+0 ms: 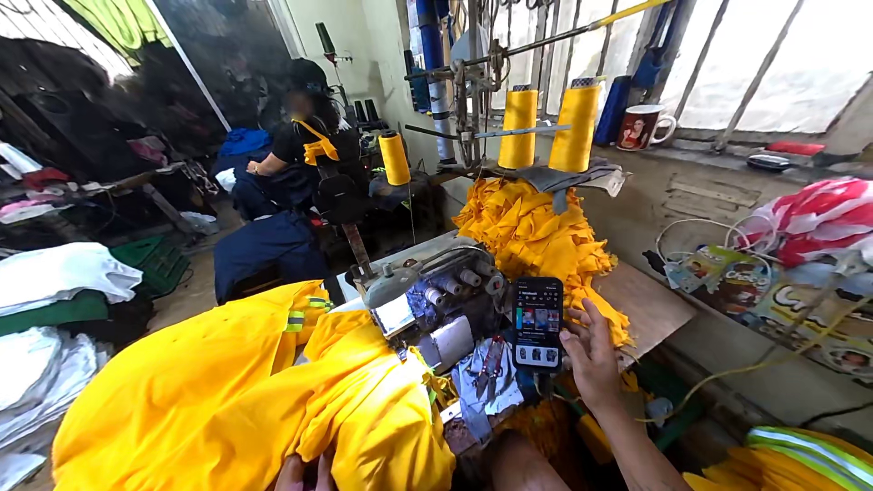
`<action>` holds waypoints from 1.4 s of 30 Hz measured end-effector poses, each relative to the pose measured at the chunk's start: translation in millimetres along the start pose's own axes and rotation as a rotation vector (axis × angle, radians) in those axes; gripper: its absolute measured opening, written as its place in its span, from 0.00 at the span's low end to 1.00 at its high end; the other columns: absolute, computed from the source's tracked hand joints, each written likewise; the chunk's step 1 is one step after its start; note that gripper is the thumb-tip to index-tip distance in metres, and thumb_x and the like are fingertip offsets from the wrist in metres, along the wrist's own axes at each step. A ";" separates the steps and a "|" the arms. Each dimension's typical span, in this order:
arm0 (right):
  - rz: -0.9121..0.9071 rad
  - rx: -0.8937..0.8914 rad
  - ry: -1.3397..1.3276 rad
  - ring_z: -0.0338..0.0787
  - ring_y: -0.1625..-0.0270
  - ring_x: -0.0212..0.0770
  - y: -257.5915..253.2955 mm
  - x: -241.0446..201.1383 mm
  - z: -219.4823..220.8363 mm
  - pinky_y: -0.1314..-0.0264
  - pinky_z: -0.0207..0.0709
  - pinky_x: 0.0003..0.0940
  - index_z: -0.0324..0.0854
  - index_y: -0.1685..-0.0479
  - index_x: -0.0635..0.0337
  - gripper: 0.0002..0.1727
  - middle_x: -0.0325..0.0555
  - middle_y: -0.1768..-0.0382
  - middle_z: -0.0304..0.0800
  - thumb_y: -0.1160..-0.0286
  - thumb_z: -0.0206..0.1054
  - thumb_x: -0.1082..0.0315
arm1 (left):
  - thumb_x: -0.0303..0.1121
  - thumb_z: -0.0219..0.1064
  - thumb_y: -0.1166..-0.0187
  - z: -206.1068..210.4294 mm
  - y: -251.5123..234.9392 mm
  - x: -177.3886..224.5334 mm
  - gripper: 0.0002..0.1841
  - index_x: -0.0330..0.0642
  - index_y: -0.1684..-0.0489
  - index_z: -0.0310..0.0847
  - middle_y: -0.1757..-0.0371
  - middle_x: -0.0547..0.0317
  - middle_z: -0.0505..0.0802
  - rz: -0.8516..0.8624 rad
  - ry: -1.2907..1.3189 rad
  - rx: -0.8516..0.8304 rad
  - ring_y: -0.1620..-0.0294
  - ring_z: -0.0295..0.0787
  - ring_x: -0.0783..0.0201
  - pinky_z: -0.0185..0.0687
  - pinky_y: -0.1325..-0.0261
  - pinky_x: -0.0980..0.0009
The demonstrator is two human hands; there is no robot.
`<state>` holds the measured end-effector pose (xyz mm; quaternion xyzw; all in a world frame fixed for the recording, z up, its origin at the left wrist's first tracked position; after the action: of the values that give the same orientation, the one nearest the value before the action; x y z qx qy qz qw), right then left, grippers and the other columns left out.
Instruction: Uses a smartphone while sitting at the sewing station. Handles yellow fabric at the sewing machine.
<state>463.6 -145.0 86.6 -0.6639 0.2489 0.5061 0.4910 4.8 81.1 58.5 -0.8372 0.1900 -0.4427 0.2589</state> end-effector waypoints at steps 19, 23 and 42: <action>0.005 -0.008 0.006 0.85 0.31 0.41 -9.2 5.1 19.6 0.34 0.85 0.40 0.57 0.08 0.49 0.43 0.48 0.26 0.78 0.27 0.65 0.54 | 0.28 0.71 0.24 -0.5 0.8 0.1 0.10 0.26 0.59 0.87 0.60 0.43 0.94 -0.007 0.026 0.004 0.53 0.93 0.63 0.87 0.41 0.68; -0.016 -0.029 -0.154 0.84 0.28 0.43 -6.6 15.8 18.9 0.30 0.83 0.44 0.58 0.08 0.46 0.40 0.47 0.26 0.80 0.16 0.52 0.37 | 0.29 0.71 0.24 0.1 0.7 0.1 0.10 0.26 0.61 0.86 0.63 0.44 0.93 -0.001 0.007 0.000 0.56 0.92 0.65 0.87 0.45 0.70; 0.118 -0.046 -0.328 0.89 0.33 0.39 2.6 53.8 22.1 0.26 0.81 0.42 0.80 0.29 0.61 0.35 0.47 0.39 0.91 0.11 0.46 0.40 | 0.28 0.66 0.22 2.6 -0.2 -1.7 0.12 0.21 0.59 0.85 0.60 0.36 0.93 -0.015 -0.038 -0.038 0.53 0.93 0.56 0.86 0.41 0.62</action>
<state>471.6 -117.1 36.2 -0.5678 0.1924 0.6413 0.4789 6.1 82.9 56.4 -0.8516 0.1870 -0.4251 0.2430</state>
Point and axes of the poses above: each hand's wrist, its own y-axis away from the middle knuckle, its own z-axis out of the palm, x = y × z, the point moved 10 cm from there along -y, towards the middle knuckle
